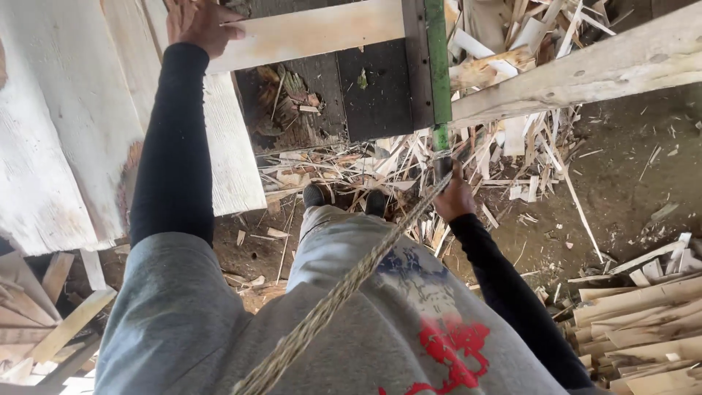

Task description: Operate a vertical blade cutter to slice and trim thin wood veneers or slats.

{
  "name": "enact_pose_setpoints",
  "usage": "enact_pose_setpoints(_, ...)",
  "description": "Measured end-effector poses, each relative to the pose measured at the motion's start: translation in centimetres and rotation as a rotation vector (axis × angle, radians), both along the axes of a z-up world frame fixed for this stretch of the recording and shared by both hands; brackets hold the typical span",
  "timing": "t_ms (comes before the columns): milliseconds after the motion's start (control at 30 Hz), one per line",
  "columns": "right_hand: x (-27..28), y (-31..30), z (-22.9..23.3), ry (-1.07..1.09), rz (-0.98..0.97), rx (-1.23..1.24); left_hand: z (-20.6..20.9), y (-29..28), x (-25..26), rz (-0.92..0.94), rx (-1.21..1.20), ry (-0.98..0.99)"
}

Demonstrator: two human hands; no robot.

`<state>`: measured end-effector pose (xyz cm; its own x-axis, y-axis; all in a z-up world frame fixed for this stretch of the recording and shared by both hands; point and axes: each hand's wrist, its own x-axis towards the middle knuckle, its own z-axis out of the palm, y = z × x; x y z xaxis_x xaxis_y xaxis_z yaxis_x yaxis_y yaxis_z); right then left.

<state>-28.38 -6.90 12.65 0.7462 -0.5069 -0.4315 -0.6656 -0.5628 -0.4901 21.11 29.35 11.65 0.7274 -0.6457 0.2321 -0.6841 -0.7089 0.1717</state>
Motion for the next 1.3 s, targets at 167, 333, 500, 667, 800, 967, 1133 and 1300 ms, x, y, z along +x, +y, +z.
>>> enact_pose_setpoints(167, -1.3, -1.7, -2.3, -0.242, 0.178, -0.152, -0.7, 2.7, -1.9, 0.088, -0.106, 0.296)
enact_pose_setpoints(333, -0.4, -0.4, 4.7, -0.065, 0.041, -0.02, -4.3, 9.0, -5.6, 0.364, -0.644, 0.193)
enact_pose_setpoints(500, -0.3, 0.2, 11.0, -0.207, 0.013, 0.154, -2.0, 10.4, -12.6, 0.75, -0.651, 0.302)
enact_pose_setpoints(667, -2.5, -2.5, 9.5, -0.476, -0.078, 0.655, -0.6, 3.4, -20.7, 0.882, -0.404, 0.096)
enact_pose_setpoints(800, -3.6, -5.4, -8.8, -0.725, -0.426, 1.142, 0.2, -2.7, -28.5, 0.813, -0.331, 0.104)
enact_pose_setpoints(967, -0.6, -11.1, -31.1, -0.304, -0.302, 0.319, -0.2, -3.1, -35.3, 0.656, -0.341, 0.063)
enact_pose_setpoints(1133, 10.4, -14.6, -36.3, -0.715, -0.477, 1.479, -1.9, -0.6, -40.3, 0.557, -0.229, -0.064)
enact_pose_setpoints(1300, 16.0, -18.5, -32.1, -0.746, -0.48, 1.48, -2.3, 0.3, -42.7, 0.576, -0.244, -0.105)
